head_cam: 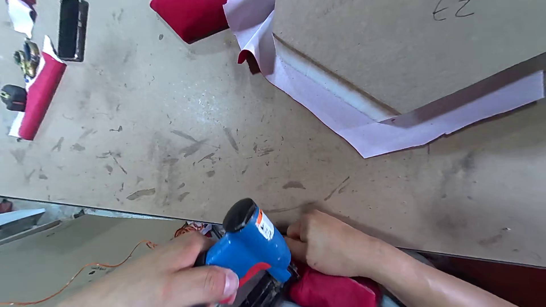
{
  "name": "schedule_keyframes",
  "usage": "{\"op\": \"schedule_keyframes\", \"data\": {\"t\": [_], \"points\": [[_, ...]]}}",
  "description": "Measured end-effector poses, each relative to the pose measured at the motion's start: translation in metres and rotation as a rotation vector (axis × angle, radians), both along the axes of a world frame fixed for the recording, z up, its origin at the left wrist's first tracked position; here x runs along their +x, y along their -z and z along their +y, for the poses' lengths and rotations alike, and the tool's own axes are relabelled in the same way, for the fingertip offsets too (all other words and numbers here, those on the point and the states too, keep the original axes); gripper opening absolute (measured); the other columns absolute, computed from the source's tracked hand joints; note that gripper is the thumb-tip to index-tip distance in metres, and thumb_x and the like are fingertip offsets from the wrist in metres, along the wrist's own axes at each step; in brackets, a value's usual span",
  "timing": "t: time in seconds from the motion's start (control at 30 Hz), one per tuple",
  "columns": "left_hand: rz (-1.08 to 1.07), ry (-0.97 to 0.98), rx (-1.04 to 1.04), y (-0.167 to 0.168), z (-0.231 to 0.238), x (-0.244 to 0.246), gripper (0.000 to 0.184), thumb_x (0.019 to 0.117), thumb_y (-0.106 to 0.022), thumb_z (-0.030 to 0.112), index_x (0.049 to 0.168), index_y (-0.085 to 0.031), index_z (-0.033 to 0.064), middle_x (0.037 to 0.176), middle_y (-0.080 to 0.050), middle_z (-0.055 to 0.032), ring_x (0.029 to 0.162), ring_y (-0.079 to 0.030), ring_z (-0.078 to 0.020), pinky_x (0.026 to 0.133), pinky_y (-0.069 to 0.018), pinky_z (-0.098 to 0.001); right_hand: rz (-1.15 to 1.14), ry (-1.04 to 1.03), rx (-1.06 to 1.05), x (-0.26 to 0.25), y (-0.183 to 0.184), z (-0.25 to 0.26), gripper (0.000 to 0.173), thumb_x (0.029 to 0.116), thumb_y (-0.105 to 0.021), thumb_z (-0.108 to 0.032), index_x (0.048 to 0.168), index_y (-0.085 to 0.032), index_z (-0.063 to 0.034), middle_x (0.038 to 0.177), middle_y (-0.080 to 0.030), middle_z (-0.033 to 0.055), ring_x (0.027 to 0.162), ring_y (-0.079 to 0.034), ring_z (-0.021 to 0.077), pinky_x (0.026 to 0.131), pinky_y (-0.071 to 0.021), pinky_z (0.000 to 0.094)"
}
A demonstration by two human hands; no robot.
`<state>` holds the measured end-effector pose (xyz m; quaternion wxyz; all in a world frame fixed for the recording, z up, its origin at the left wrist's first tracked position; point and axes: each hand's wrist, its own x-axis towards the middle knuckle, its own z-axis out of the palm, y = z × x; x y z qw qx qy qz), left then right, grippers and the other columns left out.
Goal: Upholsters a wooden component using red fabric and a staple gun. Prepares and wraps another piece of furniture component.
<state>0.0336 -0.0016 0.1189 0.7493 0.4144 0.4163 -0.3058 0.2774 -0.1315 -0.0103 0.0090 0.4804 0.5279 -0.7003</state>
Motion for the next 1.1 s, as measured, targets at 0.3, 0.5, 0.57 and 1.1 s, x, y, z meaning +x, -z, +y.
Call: {"op": "schedule_keyframes", "data": {"t": [0.3, 0.5, 0.57, 1.1], "points": [[0.091, 0.473, 1.645, 0.041, -0.030, -0.010, 0.072, 0.0969, -0.048, 0.063, 0.144, -0.058, 0.0104, 0.132, -0.064, -0.0124, 0.117, -0.065, -0.0310, 0.092, -0.0549, -0.0576, -0.248, -0.001, 0.665, 0.046, -0.055, -0.079, 0.082, 0.0909, -0.045, -0.082, 0.117, -0.067, -0.0072, 0.119, -0.069, 0.0136, 0.114, -0.067, 0.0306, 0.090, -0.0584, 0.0515], [-0.502, 0.052, 1.211, 0.094, -0.116, -0.019, 0.042, 0.1072, -0.049, 0.041, 0.135, -0.067, 0.0161, 0.139, -0.064, -0.0043, 0.131, -0.059, -0.0164, 0.109, -0.0522, -0.0403, -0.094, 0.332, 0.858, 0.015, -0.043, -0.066, 0.038, 0.1081, -0.050, -0.042, 0.089, -0.067, -0.0145, 0.085, -0.068, -0.0005, 0.083, -0.067, 0.0116, 0.070, -0.0574, 0.0324], [-0.525, -0.064, 1.191, 0.109, -0.132, -0.033, 0.044, 0.1070, -0.051, 0.040, 0.139, -0.063, 0.0110, 0.141, -0.063, -0.0078, 0.133, -0.058, -0.0195, 0.112, -0.0513, -0.0426, -0.066, 0.298, 0.640, -0.003, -0.059, -0.043, 0.043, 0.1084, -0.045, -0.047, 0.091, -0.067, -0.0153, 0.078, -0.063, -0.0003, 0.073, -0.064, 0.0125, 0.062, -0.0543, 0.0355], [-0.516, -0.290, 1.116, 0.112, -0.117, -0.047, 0.047, 0.0845, -0.084, 0.044, 0.119, -0.074, 0.0147, 0.121, -0.073, -0.0022, 0.118, -0.068, -0.0195, 0.102, -0.0587, -0.0430, 0.134, 0.088, 0.049, -0.016, -0.033, 0.024, 0.040, 0.1019, -0.056, -0.041, 0.072, -0.057, -0.0146, 0.058, -0.050, -0.0024, 0.052, -0.050, 0.0088, 0.049, -0.0396, 0.0306]]}}
